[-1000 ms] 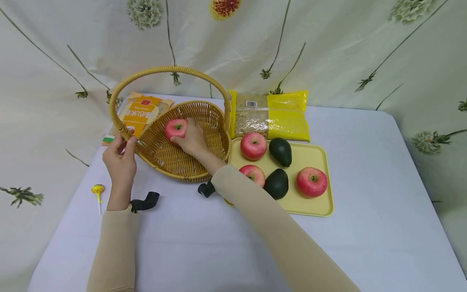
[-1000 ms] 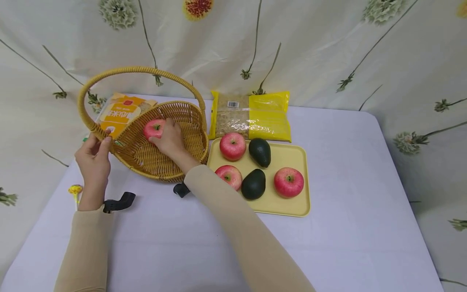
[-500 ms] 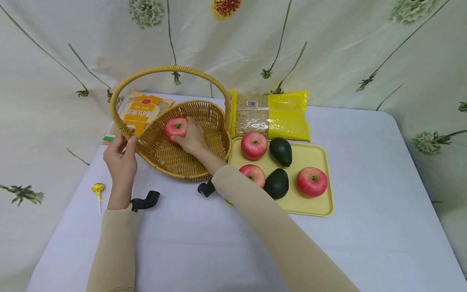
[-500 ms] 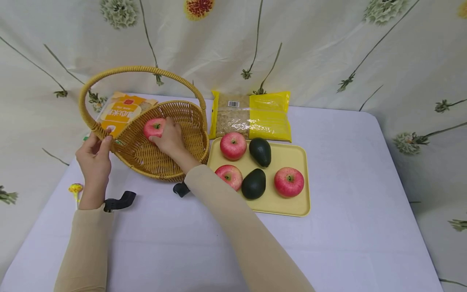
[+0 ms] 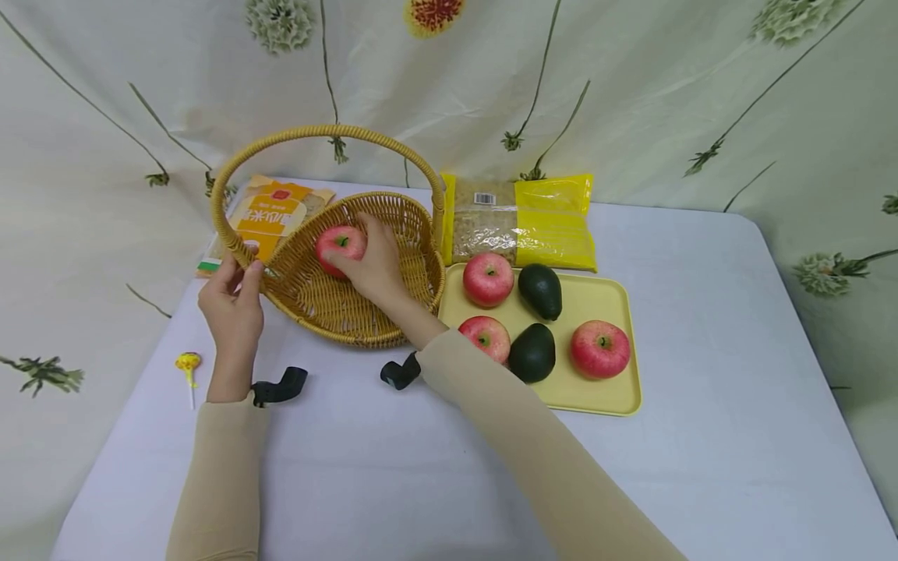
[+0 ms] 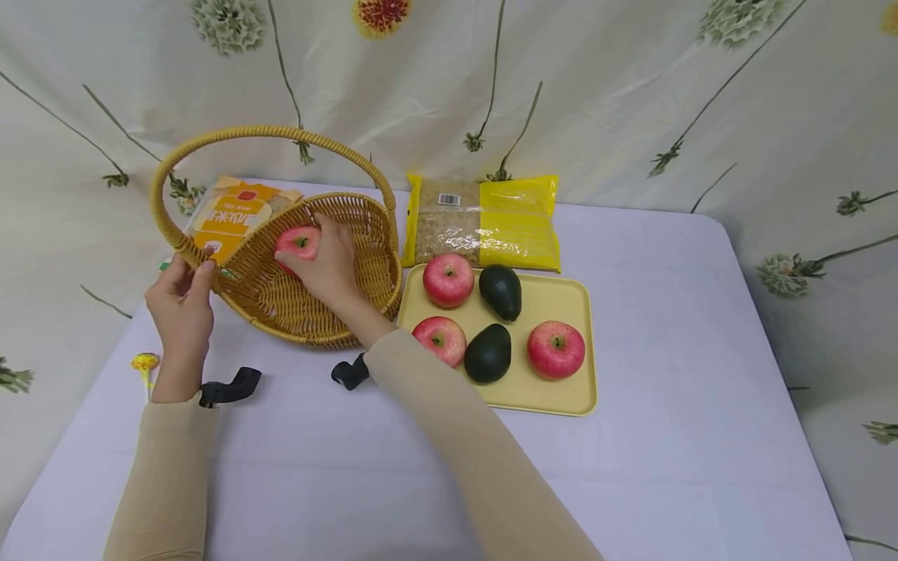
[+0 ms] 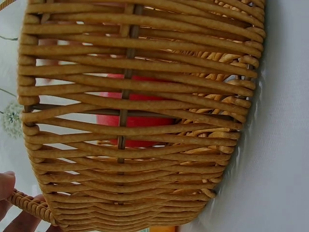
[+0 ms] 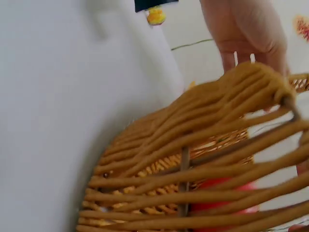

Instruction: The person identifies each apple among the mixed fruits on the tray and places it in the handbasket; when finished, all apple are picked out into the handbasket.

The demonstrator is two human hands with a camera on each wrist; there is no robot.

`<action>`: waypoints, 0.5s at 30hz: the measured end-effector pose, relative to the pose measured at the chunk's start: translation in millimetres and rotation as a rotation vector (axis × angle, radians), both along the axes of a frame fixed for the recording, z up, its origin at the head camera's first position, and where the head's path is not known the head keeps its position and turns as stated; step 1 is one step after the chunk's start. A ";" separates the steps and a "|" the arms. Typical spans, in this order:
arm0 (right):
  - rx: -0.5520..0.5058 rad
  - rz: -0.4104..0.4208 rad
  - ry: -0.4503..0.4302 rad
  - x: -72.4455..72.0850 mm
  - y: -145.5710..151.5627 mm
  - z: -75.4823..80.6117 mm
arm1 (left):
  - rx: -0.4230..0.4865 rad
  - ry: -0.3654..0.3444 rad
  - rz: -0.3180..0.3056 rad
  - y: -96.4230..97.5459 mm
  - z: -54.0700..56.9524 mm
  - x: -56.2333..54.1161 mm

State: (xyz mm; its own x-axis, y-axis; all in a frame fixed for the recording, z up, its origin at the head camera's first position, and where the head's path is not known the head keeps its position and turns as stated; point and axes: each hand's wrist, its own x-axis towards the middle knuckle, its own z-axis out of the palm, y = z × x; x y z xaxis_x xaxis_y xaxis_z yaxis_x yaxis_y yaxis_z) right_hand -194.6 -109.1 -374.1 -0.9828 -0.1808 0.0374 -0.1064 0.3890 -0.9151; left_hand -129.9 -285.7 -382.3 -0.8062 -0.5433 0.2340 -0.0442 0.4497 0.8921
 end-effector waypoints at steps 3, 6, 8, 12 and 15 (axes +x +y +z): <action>-0.038 0.041 0.033 13.6 7.9 7.4 | 0.001 0.001 -0.002 0.1 -0.4 -1.0; -0.098 0.090 0.054 28.3 14.7 15.2 | 0.002 0.003 -0.001 -0.2 0.1 -1.5; -0.125 0.135 0.064 38.7 19.5 21.4 | 0.001 0.012 0.002 -0.5 0.6 -1.5; -0.171 0.235 0.082 59.8 31.5 32.1 | 0.010 0.032 0.007 -0.6 0.2 -1.0; -0.222 0.307 0.064 75.4 45.6 36.4 | 0.016 0.033 0.002 -0.2 -1.0 -1.3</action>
